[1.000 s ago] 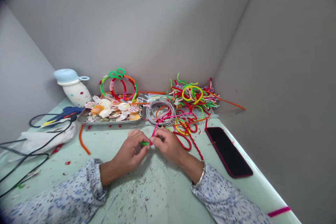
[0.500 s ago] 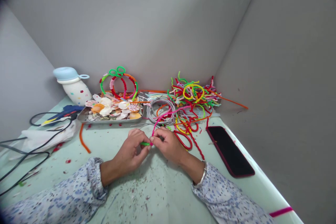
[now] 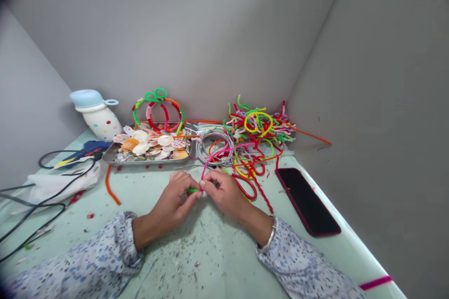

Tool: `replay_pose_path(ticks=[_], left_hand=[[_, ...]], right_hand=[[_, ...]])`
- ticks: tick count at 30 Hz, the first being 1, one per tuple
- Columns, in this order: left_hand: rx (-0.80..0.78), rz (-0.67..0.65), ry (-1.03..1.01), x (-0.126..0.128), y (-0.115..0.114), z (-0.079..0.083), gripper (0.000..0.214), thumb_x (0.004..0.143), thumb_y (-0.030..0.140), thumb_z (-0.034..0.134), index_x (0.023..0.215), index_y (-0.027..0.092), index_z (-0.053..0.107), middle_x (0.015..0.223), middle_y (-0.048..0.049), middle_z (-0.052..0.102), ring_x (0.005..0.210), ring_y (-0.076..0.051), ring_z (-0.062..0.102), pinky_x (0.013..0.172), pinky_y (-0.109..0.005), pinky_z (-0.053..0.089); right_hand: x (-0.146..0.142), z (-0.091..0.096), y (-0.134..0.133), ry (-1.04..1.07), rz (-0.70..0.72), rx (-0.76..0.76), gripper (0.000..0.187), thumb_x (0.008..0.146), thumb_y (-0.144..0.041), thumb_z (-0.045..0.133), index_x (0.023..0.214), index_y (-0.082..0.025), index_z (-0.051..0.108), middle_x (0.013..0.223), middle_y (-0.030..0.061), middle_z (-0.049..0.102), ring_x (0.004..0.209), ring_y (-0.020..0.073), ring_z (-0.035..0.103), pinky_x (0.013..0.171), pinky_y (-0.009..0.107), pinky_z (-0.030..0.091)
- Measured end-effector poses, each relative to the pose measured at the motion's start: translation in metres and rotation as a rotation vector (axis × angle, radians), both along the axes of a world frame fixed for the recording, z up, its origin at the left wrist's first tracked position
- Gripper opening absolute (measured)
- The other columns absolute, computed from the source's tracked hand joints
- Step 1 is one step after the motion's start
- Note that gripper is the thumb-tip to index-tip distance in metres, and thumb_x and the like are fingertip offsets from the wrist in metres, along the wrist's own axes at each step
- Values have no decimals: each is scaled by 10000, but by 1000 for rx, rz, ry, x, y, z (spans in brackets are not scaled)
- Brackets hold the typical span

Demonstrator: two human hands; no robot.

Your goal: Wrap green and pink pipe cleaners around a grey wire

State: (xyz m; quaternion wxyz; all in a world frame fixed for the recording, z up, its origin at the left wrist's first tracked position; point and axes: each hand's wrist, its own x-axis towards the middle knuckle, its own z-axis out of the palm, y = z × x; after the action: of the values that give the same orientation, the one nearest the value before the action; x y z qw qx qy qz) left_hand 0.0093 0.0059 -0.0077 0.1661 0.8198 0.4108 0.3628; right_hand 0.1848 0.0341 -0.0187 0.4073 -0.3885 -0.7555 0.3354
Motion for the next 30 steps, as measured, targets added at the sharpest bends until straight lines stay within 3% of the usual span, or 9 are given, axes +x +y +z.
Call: replay_pose_path(ticks=[7, 15, 30], left_hand=[[-83, 90, -128, 0, -1, 3, 99, 894, 234, 468, 897, 192, 558, 868, -42, 588, 856, -202, 514, 809, -347, 393], [-114, 111, -178, 0, -3, 4, 97, 898, 225, 450, 914, 187, 538, 892, -42, 576, 881, -200, 517, 822, -343, 403], [-62, 129, -159, -2, 1, 4, 126, 904, 236, 461, 902, 189, 578, 867, -31, 600, 875, -200, 531, 837, -347, 377]], right_hand=[[0, 2, -4, 66, -99, 184, 33, 870, -248, 571, 887, -222, 583, 861, 14, 584, 848, 181, 551, 798, 330, 424], [0, 6, -6, -2, -20, 446, 152, 859, -162, 596, 978, -257, 603, 914, 29, 642, 905, 206, 565, 832, 399, 444], [-2, 5, -4, -98, -72, 456, 65, 902, -200, 571, 947, -227, 609, 873, 28, 635, 863, 195, 548, 780, 352, 436]])
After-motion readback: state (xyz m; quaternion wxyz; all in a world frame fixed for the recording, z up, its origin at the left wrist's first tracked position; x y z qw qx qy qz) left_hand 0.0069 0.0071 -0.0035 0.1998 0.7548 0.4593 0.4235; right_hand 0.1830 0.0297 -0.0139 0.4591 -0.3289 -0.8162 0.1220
